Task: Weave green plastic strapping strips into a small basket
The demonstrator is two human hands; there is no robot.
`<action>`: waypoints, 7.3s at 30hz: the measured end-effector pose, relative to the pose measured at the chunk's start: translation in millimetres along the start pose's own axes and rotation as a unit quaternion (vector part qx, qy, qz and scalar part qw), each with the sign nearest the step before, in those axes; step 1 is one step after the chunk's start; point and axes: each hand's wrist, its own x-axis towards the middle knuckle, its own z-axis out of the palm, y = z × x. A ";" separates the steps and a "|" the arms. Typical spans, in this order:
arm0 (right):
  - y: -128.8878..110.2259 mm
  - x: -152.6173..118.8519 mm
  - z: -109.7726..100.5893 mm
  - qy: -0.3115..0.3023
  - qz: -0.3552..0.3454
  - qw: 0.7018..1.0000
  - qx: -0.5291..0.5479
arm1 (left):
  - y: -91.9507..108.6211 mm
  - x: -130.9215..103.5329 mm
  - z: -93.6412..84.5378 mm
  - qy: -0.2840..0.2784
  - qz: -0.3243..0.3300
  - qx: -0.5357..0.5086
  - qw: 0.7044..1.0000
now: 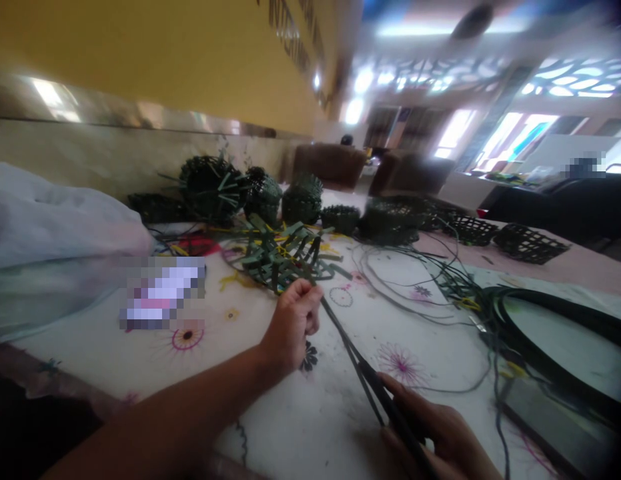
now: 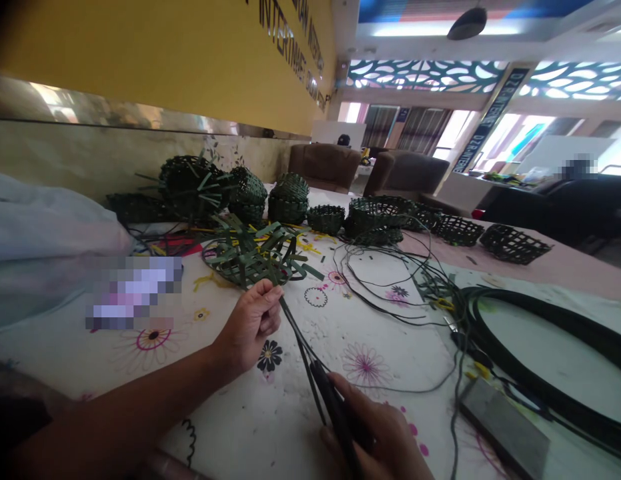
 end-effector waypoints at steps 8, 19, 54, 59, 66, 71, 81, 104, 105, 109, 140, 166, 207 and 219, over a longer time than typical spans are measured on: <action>2.2 -0.5 4.1 0.021 0.011 1.000 0.020 | 4.3 6.0 -2.5 0.008 0.008 -0.018 1.000; -0.6 -1.0 -2.2 0.001 0.009 1.000 0.017 | -3.2 -0.7 -0.7 -0.009 0.006 0.001 1.000; -5.8 3.3 1.0 0.036 0.016 0.997 0.060 | 7.9 2.7 -1.1 -0.001 0.048 -0.006 0.999; -4.3 12.1 -4.8 0.021 -0.025 0.999 0.029 | 9.0 1.8 0.0 -0.009 0.036 -0.004 0.999; 2.8 9.0 -3.2 0.034 -0.027 0.999 -0.003 | 5.3 4.2 -2.3 0.002 0.025 -0.011 1.000; 14.8 4.2 1.7 0.068 -0.013 0.998 -0.007 | 2.9 4.0 -0.7 0.006 0.018 -0.017 1.000; -6.7 7.1 -0.9 0.024 -0.039 0.999 0.030 | 3.7 8.9 -4.8 0.028 0.020 -0.019 0.999; -0.8 7.1 0.6 0.045 -0.022 0.999 0.017 | 2.1 6.1 -2.3 0.028 0.027 0.001 0.999; -0.8 7.4 1.4 0.047 -0.018 0.998 0.024 | 1.8 5.1 -1.7 0.025 0.026 0.006 0.999; 5.0 6.4 2.8 0.065 -0.003 0.997 0.029 | -1.9 -2.8 2.2 0.012 0.025 0.023 0.999; -1.1 5.0 -1.0 0.016 -0.025 1.000 -0.004 | -1.3 3.0 -1.1 0.011 -0.004 0.021 1.000; 2.4 3.7 1.6 0.016 0.000 1.000 0.002 | 4.4 6.1 -1.7 0.018 0.034 0.016 0.999; 7.0 3.5 2.8 0.032 -0.020 0.998 0.042 | 0.6 4.4 -2.2 -0.018 0.039 0.043 0.998; -3.6 -0.1 -1.9 0.029 0.000 0.999 0.041 | 4.8 3.7 -1.5 -0.011 0.053 0.028 0.998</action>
